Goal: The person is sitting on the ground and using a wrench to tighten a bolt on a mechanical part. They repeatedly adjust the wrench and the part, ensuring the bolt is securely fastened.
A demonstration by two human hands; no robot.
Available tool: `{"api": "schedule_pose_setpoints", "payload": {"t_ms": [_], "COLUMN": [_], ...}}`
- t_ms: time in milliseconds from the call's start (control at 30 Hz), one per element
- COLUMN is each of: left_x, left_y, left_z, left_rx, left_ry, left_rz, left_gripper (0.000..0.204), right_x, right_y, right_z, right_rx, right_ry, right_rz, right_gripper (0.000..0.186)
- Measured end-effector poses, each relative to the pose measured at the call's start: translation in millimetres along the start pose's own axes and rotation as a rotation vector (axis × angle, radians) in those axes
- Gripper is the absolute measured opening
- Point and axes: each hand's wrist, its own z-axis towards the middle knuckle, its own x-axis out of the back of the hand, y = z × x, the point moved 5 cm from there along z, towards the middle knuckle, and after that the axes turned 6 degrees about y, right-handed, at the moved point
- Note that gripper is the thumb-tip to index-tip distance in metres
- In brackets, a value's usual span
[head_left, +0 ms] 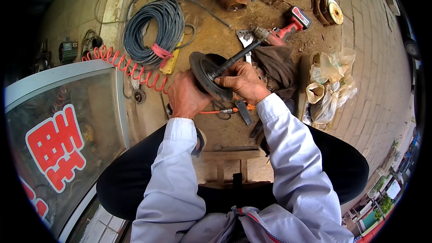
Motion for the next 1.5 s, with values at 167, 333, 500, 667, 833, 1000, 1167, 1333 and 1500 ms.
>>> {"api": "schedule_pose_setpoints", "payload": {"t_ms": [167,333,500,667,833,1000,1167,1333,1500], "left_x": [-2.7,-2.4,2.9,10.0,5.2,1.7,0.6,3.0,1.0], "left_y": [-6.2,-2.7,3.5,9.4,2.0,-1.6,-4.5,-2.2,-4.2], "left_z": [-2.5,-2.5,0.7,-1.9,-2.2,-2.4,-3.1,-3.4,-2.9], "left_rx": [-0.058,-0.075,-0.017,-0.028,-0.060,-0.070,-0.077,-0.080,-0.057], "left_ry": [0.061,0.056,0.002,0.041,0.076,0.087,0.097,0.109,0.070], "left_rz": [-0.011,0.038,0.000,0.023,0.054,0.036,0.023,0.022,0.033], "left_gripper": [0.045,0.042,0.042,0.043,0.044,0.046,0.046,0.045,0.045], "right_x": [-2.8,-1.9,-1.9,1.2,5.7,10.1,8.7,10.2,3.8], "right_y": [0.0,-8.3,-4.7,3.9,-0.6,5.8,3.0,5.0,-3.0], "right_z": [3.0,1.0,-1.3,-0.1,-2.2,-1.7,-3.3,-2.6,-1.6], "right_rx": [-0.050,-0.027,-0.028,-0.022,-0.059,0.020,0.015,0.030,0.001], "right_ry": [-0.036,0.004,0.019,0.005,0.028,0.076,0.063,0.075,0.030], "right_rz": [0.073,0.043,0.148,0.246,0.196,0.237,0.290,0.255,0.114], "right_gripper": [0.024,0.024,0.021,0.020,0.016,0.012,0.012,0.014,0.016]}}
